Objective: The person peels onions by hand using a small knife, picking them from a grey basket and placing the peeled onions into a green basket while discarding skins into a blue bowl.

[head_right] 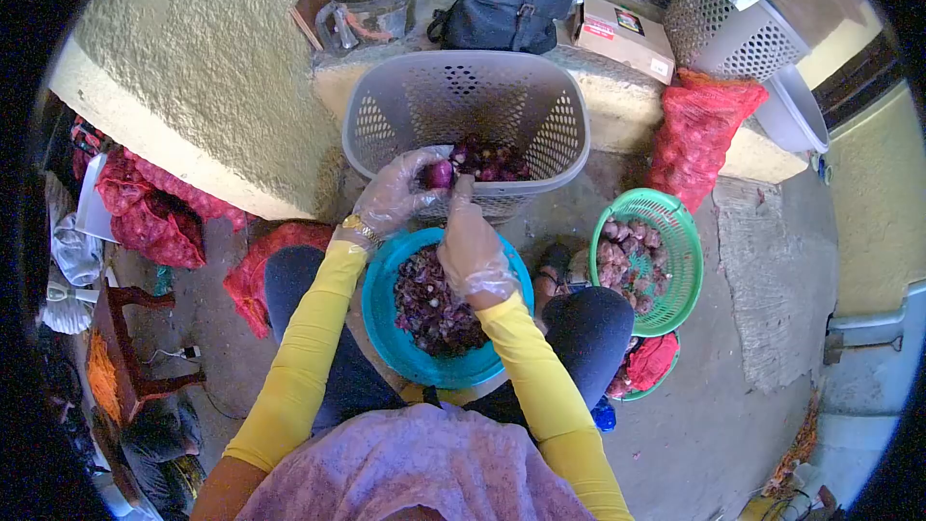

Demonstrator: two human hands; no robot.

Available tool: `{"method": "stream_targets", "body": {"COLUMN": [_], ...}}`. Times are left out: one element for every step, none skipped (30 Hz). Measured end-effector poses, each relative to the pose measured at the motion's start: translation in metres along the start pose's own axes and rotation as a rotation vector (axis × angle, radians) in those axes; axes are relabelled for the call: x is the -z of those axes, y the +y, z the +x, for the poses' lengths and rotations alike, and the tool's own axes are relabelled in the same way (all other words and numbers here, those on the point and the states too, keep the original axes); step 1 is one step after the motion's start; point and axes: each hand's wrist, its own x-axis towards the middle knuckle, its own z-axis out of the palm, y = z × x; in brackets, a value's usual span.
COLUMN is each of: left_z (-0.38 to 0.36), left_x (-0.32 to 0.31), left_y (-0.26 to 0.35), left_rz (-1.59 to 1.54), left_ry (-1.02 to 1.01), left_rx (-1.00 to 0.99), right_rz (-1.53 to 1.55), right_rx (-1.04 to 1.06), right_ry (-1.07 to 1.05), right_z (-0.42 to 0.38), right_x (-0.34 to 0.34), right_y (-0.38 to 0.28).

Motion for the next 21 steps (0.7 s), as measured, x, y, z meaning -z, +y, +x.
{"method": "stream_targets", "body": {"left_z": [0.000, 0.000, 0.001, 0.001, 0.001, 0.002, 0.001, 0.000, 0.002, 0.003, 0.003, 0.003, 0.003, 0.002, 0.001, 0.001, 0.001, 0.001, 0.001, -0.001, -0.001], "left_x": [0.000, 0.001, 0.002, 0.000, -0.002, -0.002, -0.001, 0.000, 0.001, 0.002, 0.003, 0.004, 0.003, 0.002, 0.001, 0.000, -0.001, -0.001, 0.001, 0.002, 0.004], "left_y": [0.001, 0.002, 0.000, -0.003, -0.007, -0.007, -0.008, -0.010, -0.008, -0.006, -0.005, -0.005, -0.005, -0.005, -0.008, -0.011, -0.015, -0.012, -0.009, -0.006, -0.004], "left_rz": [-0.004, 0.012, 0.028, 0.027, -0.044, -0.114, -0.115, -0.111, -0.106, -0.108, -0.070, -0.031, -0.032, -0.037, -0.040, -0.038, 0.009, 0.055, 0.056, 0.101, 0.145], "left_ry": [-0.002, -0.014, -0.024, -0.023, -0.003, 0.016, 0.015, 0.005, -0.003, -0.002, -0.008, -0.014, -0.011, -0.006, -0.002, -0.001, -0.002, -0.004, -0.004, -0.019, -0.032], "left_rx": [0.000, 0.018, 0.034, 0.031, 0.009, -0.013, -0.012, 0.008, 0.025, 0.025, 0.036, 0.044, 0.045, -0.007, -0.060, -0.060, -0.048, -0.036, -0.035, -0.011, 0.013], "right_rz": [-0.002, -0.021, -0.041, -0.043, -0.038, -0.033, -0.033, -0.034, -0.037, -0.038, -0.064, -0.090, -0.092, -0.069, -0.044, -0.043, -0.044, -0.044, -0.043, -0.058, -0.074], "right_rx": [-0.004, -0.009, -0.013, -0.012, 0.028, 0.070, 0.068, 0.036, 0.009, 0.008, 0.013, 0.019, 0.021, 0.039, 0.056, 0.058, 0.037, 0.016, 0.016, 0.005, -0.006], "right_ry": [0.000, 0.002, 0.004, 0.007, 0.044, 0.082, 0.081, 0.063, 0.047, 0.046, 0.058, 0.071, 0.069, 0.083, 0.098, 0.099, 0.049, -0.001, -0.002, -0.037, -0.072], "right_z": [0.000, 0.001, 0.003, 0.001, -0.003, -0.004, -0.003, -0.001, 0.001, 0.000, -0.002, -0.003, -0.004, -0.005, -0.005, -0.002, 0.002, 0.005, 0.005, 0.006, 0.007], "right_x": [-0.001, -0.003, -0.005, -0.008, -0.014, -0.015, -0.016, -0.017, -0.016, -0.018, -0.021, -0.024, -0.025, -0.025, -0.023, -0.020, -0.016, -0.012, -0.008, -0.004, -0.001], "right_y": [0.000, 0.001, 0.003, 0.006, 0.010, 0.010, 0.010, 0.009, 0.008, 0.008, 0.010, 0.012, 0.015, 0.017, 0.018, 0.018, 0.017, 0.015, 0.012, 0.009, 0.007]}}
